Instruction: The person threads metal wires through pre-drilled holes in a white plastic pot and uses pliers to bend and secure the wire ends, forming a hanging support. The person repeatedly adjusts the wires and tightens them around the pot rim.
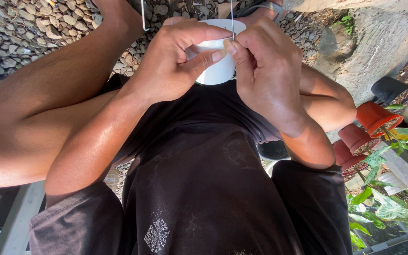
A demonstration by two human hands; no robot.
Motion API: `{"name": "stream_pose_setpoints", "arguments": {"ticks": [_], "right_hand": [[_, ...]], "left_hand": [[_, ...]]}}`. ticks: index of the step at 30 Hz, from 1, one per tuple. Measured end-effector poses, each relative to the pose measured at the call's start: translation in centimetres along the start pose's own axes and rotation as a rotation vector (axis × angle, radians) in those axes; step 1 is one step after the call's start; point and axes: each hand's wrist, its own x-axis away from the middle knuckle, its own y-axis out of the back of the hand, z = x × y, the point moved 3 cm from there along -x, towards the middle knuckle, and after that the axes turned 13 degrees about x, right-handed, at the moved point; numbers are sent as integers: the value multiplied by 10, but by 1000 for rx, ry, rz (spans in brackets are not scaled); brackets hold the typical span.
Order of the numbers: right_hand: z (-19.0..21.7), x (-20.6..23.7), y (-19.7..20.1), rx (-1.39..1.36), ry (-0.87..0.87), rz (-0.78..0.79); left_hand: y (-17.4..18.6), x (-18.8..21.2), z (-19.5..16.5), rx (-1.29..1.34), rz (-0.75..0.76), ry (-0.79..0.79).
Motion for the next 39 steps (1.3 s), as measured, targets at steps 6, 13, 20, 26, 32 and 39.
{"name": "stream_pose_setpoints", "arguments": {"ticks": [6, 13, 20, 26, 32, 39], "right_hand": [[-6, -4, 7, -293, -174, -21], [-8, -1, 9, -268, 75, 7], [-32, 9, -3, -396, 33, 75], [-78, 16, -32, -596, -301, -208], [-102, 10, -97, -454, -439, -86], [-101, -2, -126, -1123, -562, -75]], "left_hand": [[1, 3, -4, 20, 33, -3], [-2, 10, -12, 46, 55, -70], [3, 13, -9, 74, 87, -7], [9, 24, -3, 226, 47, 33], [6, 30, 16, 294, -132, 126], [13, 39, 31, 504, -184, 143]]}}
